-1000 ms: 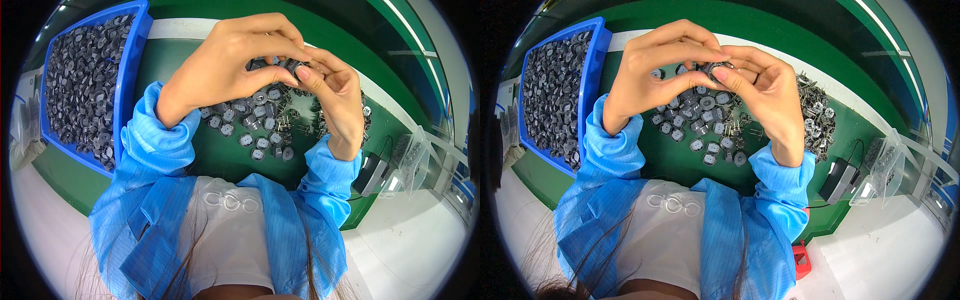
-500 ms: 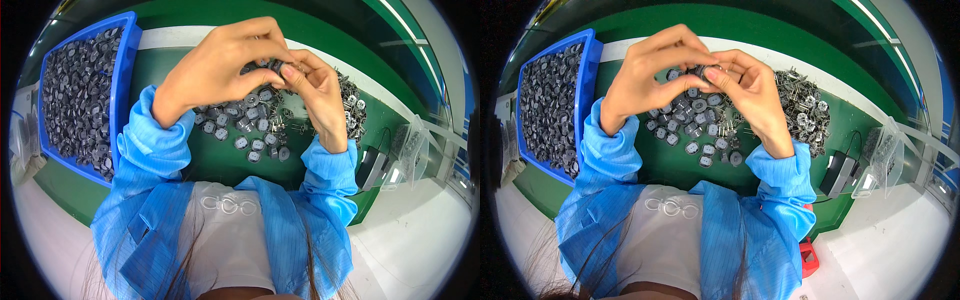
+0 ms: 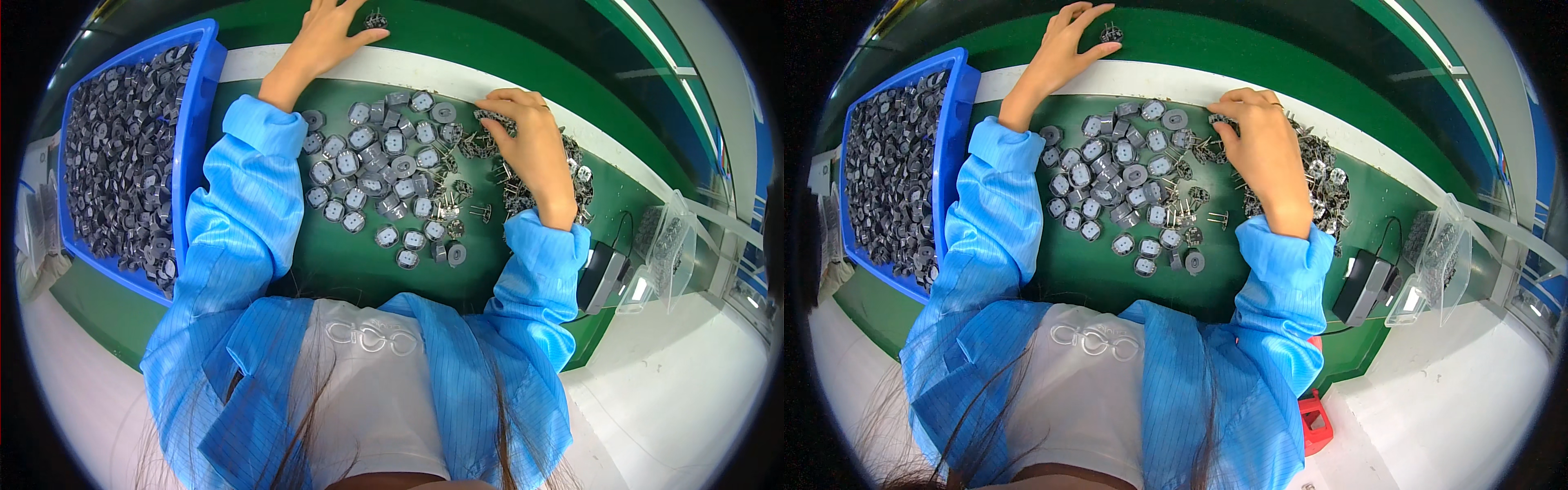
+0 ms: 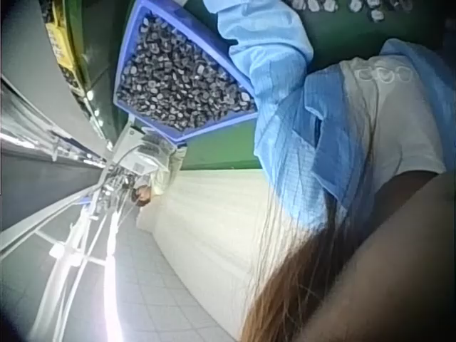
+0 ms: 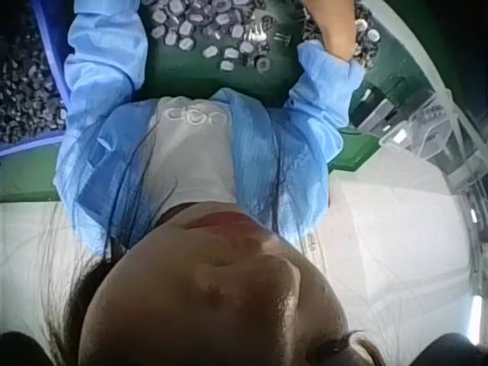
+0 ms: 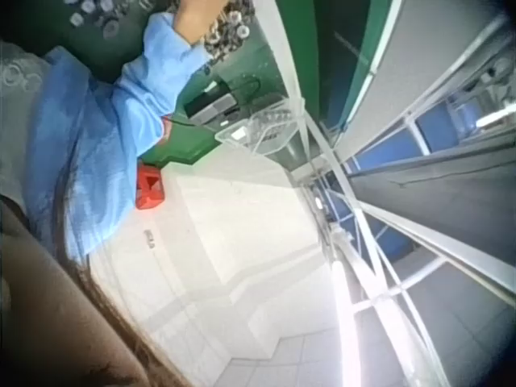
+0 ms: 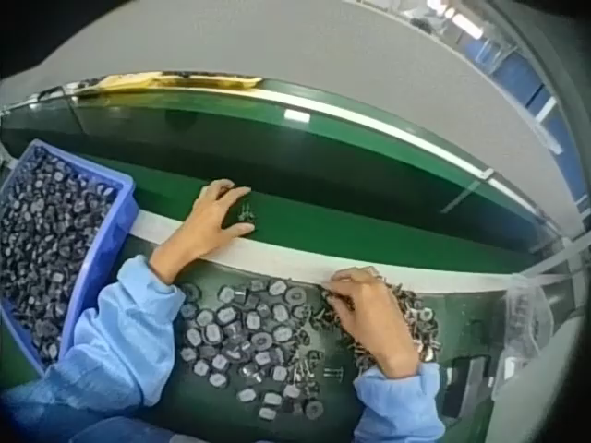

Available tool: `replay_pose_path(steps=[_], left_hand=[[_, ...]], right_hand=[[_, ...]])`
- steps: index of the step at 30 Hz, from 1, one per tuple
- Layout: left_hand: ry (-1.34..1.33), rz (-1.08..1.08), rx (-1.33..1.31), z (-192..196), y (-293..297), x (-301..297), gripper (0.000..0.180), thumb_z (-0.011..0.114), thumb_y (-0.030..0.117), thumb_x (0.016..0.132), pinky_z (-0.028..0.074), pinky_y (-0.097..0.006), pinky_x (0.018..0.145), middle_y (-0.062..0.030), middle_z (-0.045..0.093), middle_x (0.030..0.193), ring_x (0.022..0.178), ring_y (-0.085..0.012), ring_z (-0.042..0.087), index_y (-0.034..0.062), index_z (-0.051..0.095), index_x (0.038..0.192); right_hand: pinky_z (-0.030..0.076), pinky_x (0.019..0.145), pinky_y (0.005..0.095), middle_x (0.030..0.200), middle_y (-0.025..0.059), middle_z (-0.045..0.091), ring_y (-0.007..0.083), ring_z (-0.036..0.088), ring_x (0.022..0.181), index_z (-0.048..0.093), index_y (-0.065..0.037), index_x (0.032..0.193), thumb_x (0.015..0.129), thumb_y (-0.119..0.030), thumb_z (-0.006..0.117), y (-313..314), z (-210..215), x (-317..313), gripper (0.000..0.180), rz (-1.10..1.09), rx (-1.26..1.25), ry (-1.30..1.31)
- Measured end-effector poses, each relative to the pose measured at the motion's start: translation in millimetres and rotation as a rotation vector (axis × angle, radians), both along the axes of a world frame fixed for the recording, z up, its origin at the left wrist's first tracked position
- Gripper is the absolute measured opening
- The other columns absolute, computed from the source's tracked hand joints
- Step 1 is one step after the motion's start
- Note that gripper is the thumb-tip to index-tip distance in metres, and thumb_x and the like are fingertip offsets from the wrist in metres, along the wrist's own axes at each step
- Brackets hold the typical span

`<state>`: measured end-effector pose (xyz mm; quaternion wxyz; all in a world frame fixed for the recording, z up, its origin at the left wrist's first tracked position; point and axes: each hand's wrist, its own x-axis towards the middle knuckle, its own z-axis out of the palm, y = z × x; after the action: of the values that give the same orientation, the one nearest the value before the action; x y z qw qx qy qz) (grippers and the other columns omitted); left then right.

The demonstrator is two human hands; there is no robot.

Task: The person assembles small metal pins and plastic housings by hand at a factory workbench.

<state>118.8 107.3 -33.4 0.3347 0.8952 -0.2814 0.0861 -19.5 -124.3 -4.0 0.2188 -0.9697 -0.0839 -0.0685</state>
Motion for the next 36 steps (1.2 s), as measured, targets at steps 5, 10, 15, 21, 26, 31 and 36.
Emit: replay_pose_path(steps=[5, 10, 15, 21, 26, 31, 36], left_hand=[[0.063, -0.573, 0.008, -2.2, -12.8, -12.4, 0.046, 0.073, 0.013, 0.071, 0.044, -0.035, 0.088, -0.0116, 0.055, 0.111, 0.103, -0.0285, 0.054, 0.0074, 0.06, 0.114], [0.256, -0.549, 0.148, -0.4, -29.8, -40.3, 0.04, 0.074, 0.006, 0.067, 0.048, -0.036, 0.075, -0.0129, 0.057, 0.101, 0.089, -0.029, 0.059, 0.0028, 0.06, 0.105], [0.212, -0.545, 0.003, 3.5, -29.7, -38.0, 0.039, 0.072, 0.001, 0.065, 0.051, -0.033, 0.073, -0.0118, 0.061, 0.096, 0.086, -0.026, 0.063, 0.0015, 0.058, 0.101], [0.643, -0.506, -0.338, 43.5, -29.9, -50.5, 0.037, 0.071, -0.002, 0.068, 0.051, -0.03, 0.084, -0.0078, 0.063, 0.097, 0.093, -0.0173, 0.063, 0.0017, 0.058, 0.103], [0.588, -0.487, -0.457, 50.3, -24.8, -51.3, 0.036, 0.073, 0.0, 0.069, 0.05, -0.028, 0.084, -0.0065, 0.062, 0.101, 0.09, -0.0143, 0.061, -0.0014, 0.061, 0.103], [0.521, -0.47, -0.526, 49.9, -21.3, -48.5, 0.033, 0.072, 0.0, 0.073, 0.05, -0.026, 0.082, -0.0058, 0.06, 0.102, 0.084, -0.0113, 0.058, -0.0015, 0.063, 0.104], [0.52, -0.601, -0.551, 54.7, -18.3, -48.1, 0.035, 0.072, -0.001, 0.074, 0.05, -0.026, 0.082, -0.0071, 0.061, 0.102, 0.084, -0.0118, 0.059, -0.0014, 0.063, 0.107]], right_hand=[[0.048, 0.08, 0.0395, 0.086, 0.0118, 0.065, 0.0306, 0.06, 0.087, 0.07, -0.005, 0.088, 0.071, -0.008, 0.069, 8.0, -1.9, 7.8, 0.017, -0.05, -0.082, 0.061], [0.052, 0.063, 0.0312, 0.076, 0.0129, 0.067, 0.0248, 0.065, 0.062, 0.069, -0.002, 0.089, 0.078, -0.009, 0.067, 7.9, 3.9, 7.1, 0.014, -0.25, 0.139, 0.139], [0.051, 0.057, 0.022, 0.075, 0.0084, 0.067, 0.011, 0.063, 0.062, 0.067, 0.003, 0.091, 0.086, -0.01, 0.063, 11.3, 3.9, 10.4, 0.014, -0.34, 0.73, 0.26], [0.051, 0.056, 0.0217, 0.08, 0.0076, 0.066, 0.0103, 0.063, 0.066, 0.065, 0.002, 0.098, 0.087, -0.004, 0.061, 37.8, 16.3, 8.6, 0.013, -0.234, 1.07, 0.084], [0.052, 0.06, 0.021, 0.09, 0.0079, 0.064, 0.0116, 0.064, 0.072, 0.066, 0.0, 0.102, 0.083, 0.003, 0.061, 52.7, 24.4, 0.4, 0.02, -0.221, 0.849, -0.174], [0.052, 0.062, 0.0225, 0.098, 0.008, 0.061, 0.0144, 0.065, 0.076, 0.067, -0.004, 0.105, 0.076, 0.006, 0.065, 60.0, 31.6, -2.9, 0.031, -0.153, 0.651, -0.286], [0.05, 0.066, 0.0262, 0.09, 0.0075, 0.063, 0.0156, 0.062, 0.074, 0.071, -0.005, 0.097, 0.073, 0.004, 0.069, 51.6, 31.0, -2.8, 0.025, -0.211, 0.472, -0.488]])
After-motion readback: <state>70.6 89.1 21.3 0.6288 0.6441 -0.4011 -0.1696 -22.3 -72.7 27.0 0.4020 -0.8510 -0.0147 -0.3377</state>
